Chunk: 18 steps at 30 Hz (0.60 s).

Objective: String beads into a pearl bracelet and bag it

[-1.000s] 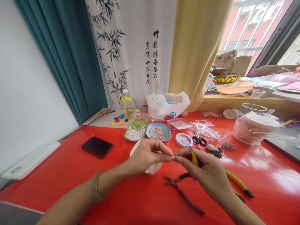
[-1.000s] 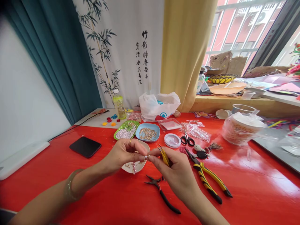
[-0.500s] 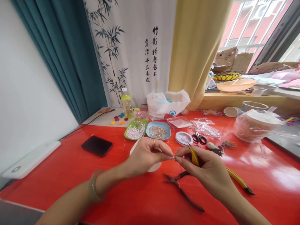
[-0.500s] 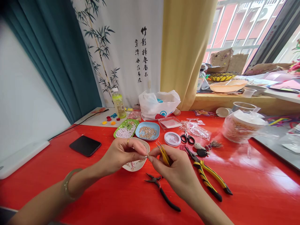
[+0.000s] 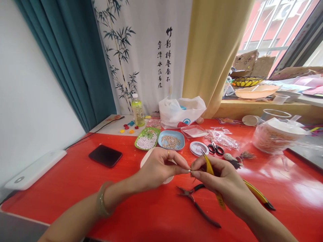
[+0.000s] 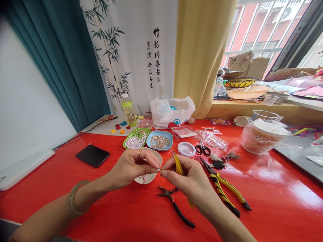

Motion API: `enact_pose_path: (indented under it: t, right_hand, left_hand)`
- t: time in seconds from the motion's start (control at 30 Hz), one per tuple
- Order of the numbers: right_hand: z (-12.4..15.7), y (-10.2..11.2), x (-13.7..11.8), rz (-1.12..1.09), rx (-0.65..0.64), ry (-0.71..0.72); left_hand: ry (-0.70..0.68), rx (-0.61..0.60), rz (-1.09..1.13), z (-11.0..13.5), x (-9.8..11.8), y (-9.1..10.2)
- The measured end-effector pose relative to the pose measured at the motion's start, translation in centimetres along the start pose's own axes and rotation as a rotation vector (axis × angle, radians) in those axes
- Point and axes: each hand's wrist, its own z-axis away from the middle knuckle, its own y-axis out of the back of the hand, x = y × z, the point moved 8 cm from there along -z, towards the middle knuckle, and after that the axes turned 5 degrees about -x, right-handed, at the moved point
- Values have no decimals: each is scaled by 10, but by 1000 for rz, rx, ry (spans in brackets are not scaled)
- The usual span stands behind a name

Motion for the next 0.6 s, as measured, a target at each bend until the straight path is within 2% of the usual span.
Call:
enact_pose_path:
  t: [0.33,0.6]
  right_hand:
    - [0,1,4,-8,17,-4]
    - [0,0,-3,29,26,-48]
  left_hand:
    - [-85,-26,-56,3,12,-4]
    - [-80,3,-96,4,8,-3]
